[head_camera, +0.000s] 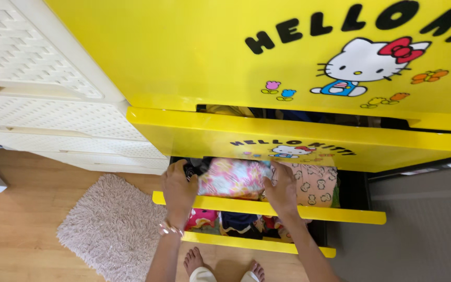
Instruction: The person opens and closes multiple drawers in a white plastic dresser and a yellow Hello Kitty dresser. They briefly adjust folded clothes inside the drawers before closing them.
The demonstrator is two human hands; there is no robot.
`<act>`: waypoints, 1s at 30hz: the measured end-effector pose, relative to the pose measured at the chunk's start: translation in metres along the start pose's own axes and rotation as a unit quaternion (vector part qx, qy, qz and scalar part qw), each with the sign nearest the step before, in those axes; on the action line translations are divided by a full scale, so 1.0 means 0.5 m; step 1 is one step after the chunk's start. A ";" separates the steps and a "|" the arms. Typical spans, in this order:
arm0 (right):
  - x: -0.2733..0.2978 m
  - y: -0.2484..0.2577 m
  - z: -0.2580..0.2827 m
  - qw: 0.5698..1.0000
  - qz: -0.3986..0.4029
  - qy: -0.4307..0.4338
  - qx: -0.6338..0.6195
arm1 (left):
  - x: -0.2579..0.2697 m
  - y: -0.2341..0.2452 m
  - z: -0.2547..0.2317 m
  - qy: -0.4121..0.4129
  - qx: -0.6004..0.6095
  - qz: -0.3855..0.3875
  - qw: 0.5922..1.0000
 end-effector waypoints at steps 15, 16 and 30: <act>-0.031 -0.334 -0.067 0.973 0.207 0.084 0.051 | -0.079 -0.394 0.213 -0.091 -0.234 0.390 0.886; -0.040 -0.359 -0.078 0.968 0.226 0.078 0.079 | -0.087 -0.424 0.227 -0.092 -0.254 0.382 0.884; -0.003 0.142 -0.210 0.875 -0.095 -0.371 -0.297 | 0.034 -0.091 -0.059 0.167 0.238 -0.008 0.957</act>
Point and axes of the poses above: each hand's wrist, its own x-axis away from the middle knuckle, its own y-axis out of the back of the hand, z = x × y, the point moved 4 cm from there along -x, towards the middle knuckle, and after that the axes turned 2 degrees about x, right-handed, at the moved point
